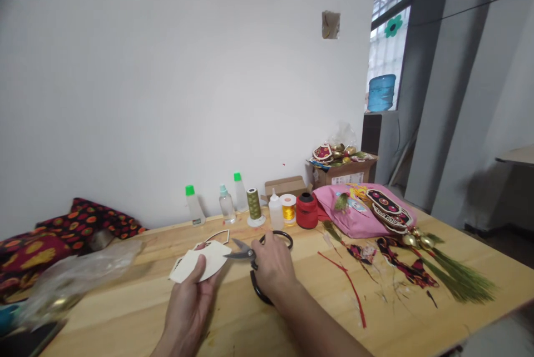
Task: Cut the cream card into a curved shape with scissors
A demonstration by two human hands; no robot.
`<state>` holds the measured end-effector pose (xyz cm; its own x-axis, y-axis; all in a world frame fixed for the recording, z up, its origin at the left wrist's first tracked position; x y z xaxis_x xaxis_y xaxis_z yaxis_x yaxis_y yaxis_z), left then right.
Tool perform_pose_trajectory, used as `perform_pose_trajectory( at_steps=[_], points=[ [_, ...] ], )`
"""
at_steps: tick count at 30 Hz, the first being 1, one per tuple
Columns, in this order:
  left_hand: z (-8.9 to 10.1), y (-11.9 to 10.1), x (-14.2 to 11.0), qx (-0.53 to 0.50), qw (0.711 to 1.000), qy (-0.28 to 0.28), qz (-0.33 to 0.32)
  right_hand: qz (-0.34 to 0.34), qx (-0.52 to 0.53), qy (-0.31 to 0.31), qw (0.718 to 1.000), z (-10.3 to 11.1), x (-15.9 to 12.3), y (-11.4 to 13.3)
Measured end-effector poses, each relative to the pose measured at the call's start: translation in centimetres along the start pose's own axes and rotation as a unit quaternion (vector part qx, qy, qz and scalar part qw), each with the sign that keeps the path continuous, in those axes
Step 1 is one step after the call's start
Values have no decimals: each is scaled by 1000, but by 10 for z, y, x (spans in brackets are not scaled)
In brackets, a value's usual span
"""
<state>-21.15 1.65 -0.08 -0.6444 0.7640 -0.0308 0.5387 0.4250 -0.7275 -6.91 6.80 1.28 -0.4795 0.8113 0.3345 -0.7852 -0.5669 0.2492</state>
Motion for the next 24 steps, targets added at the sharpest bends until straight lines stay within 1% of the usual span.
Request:
perform_pose_trajectory(
  at_steps=[10, 16, 19, 22, 24],
  points=[
    [-4, 0, -1, -3, 1000, 12, -8, -3, 9, 6, 1000, -1, 1, 3],
    [-4, -1, -3, -7, 1000, -2, -18, -6, 12, 3, 1000, -1, 1, 5],
    [-3, -1, -3, -8, 1000, -12, -15, 5, 13, -16, 1000, 0, 1, 7],
    [-3, -1, -3, -9, 1000, -13, -17, -9, 12, -54, 998, 2, 0, 6],
    [-3, -1, -3, -8, 1000, -7, -17, -10, 15, -59, 998, 1, -1, 6]
  ],
)
Point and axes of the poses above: each hand's wrist, its own x-axis towards the middle knuckle, its own z-axis out of the back of the hand, y = z × x, the point moved 4 cm from there along x, towards the middle knuckle, and after that the axes turned 4 degrees about x, right-handed, at the moved point
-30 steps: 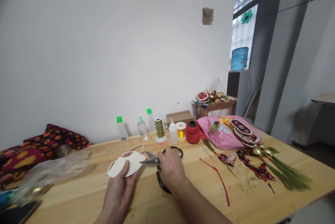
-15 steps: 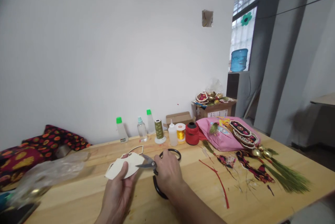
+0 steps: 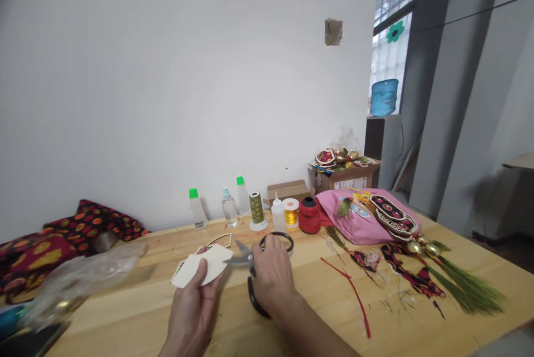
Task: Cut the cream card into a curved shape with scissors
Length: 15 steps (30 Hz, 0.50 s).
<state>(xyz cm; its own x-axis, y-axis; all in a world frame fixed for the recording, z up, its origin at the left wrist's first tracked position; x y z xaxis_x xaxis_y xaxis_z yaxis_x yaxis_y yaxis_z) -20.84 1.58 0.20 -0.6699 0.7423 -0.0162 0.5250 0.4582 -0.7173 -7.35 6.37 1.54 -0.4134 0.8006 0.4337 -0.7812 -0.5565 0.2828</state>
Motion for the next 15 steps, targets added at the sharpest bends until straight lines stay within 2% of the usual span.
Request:
perform_pose_trajectory(
  at_steps=[11, 15],
  points=[
    [-1, 1, 0, -8, 1000, 5, 10, 13, 3, -12, 1000, 1, 1, 2],
    [1, -1, -1, -8, 1000, -9, 6, -19, 2, -19, 1000, 3, 4, -5]
  ],
)
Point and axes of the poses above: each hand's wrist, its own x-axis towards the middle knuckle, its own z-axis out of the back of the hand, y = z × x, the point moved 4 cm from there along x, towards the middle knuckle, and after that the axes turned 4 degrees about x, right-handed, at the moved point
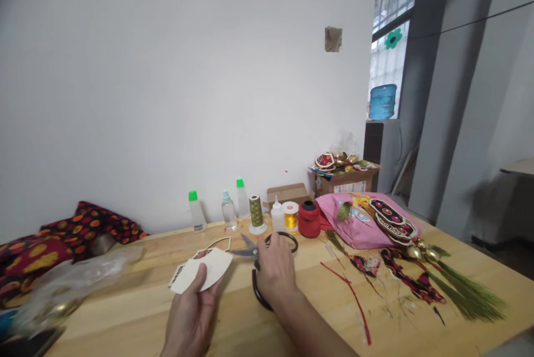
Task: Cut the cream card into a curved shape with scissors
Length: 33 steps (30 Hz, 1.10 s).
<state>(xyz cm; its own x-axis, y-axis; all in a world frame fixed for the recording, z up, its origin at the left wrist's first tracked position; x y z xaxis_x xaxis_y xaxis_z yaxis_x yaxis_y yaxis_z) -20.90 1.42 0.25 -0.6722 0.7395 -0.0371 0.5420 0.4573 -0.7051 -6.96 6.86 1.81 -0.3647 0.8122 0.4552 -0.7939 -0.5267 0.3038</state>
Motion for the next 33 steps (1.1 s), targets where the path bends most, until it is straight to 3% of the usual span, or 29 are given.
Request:
perform_pose_trajectory(
  at_steps=[6, 10, 15, 17, 20, 23, 26, 29, 31, 33],
  points=[
    [0, -1, -1, -3, 1000, -5, 4, -14, 19, -32, 999, 2, -2, -7],
    [-1, 0, 0, -6, 1000, 4, 5, 17, 33, -7, 999, -3, -4, 1],
    [0, -1, 1, -6, 1000, -2, 0, -26, 24, -5, 999, -4, -3, -4],
    [1, -3, 1, -1, 1000, 0, -5, -23, 51, -4, 998, -4, -1, -9],
    [1, -3, 0, -1, 1000, 7, -8, -78, 125, -29, 989, -2, 4, -24],
    [-3, 1, -1, -5, 999, 46, 5, -92, 307, -46, 946, -3, 10, -28],
    [-7, 10, -1, -9, 995, 91, 42, -54, 503, 6, 863, -9, 13, -13],
    [-11, 17, -3, -13, 990, 121, 77, -37, 598, 33, 800, -11, 12, 3],
    [-11, 20, -5, 7, 989, 121, 88, -27, 611, 20, 791, -11, 9, 7],
    [-9, 22, -6, 44, 990, 94, 96, -13, 591, 2, 807, -10, 7, 7]
  ],
)
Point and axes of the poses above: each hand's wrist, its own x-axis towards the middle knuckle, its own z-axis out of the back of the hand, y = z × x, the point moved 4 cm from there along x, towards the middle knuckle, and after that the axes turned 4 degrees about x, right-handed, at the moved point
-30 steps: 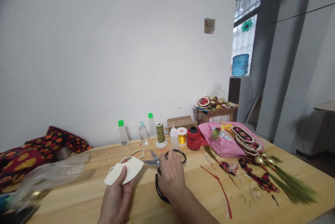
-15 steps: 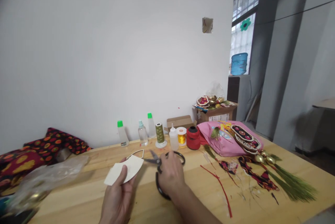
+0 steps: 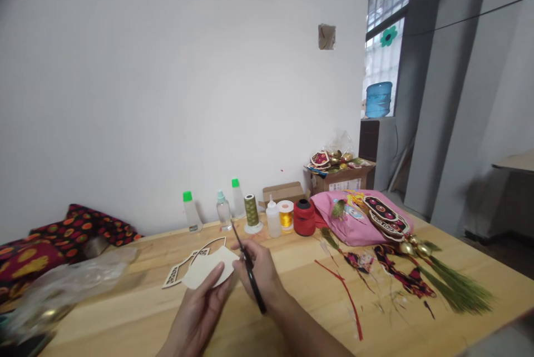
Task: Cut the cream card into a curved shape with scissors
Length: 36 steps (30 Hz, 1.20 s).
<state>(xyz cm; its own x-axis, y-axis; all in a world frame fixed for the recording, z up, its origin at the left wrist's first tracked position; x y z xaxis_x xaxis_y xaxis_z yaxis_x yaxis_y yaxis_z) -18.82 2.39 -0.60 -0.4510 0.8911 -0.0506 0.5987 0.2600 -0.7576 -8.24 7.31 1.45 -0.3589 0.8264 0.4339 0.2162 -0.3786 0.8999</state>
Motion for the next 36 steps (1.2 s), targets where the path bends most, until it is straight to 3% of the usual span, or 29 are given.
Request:
perform_pose_trajectory(
  at_steps=[4, 11, 15, 18, 24, 36],
  points=[
    [2, 2, -3, 21, 999, -37, 20, 23, -68, 0, 997, 1, -5, -1],
    [-6, 4, -3, -33, 997, 31, 62, 31, -14, -56, 998, -1, -5, 6],
    [-2, 7, -1, 14, 999, -4, 28, 53, -55, -61, 995, -5, -9, 3],
    [0, 8, 1, 37, 999, 4, 15, 57, -72, -59, 994, -6, -11, 1],
    [2, 4, 2, 52, 999, 2, -2, 7, -8, -67, 998, -3, -10, 4],
    [-1, 2, 4, 91, 995, 39, -5, 2, 31, -63, 998, -1, -8, 6]
  ],
)
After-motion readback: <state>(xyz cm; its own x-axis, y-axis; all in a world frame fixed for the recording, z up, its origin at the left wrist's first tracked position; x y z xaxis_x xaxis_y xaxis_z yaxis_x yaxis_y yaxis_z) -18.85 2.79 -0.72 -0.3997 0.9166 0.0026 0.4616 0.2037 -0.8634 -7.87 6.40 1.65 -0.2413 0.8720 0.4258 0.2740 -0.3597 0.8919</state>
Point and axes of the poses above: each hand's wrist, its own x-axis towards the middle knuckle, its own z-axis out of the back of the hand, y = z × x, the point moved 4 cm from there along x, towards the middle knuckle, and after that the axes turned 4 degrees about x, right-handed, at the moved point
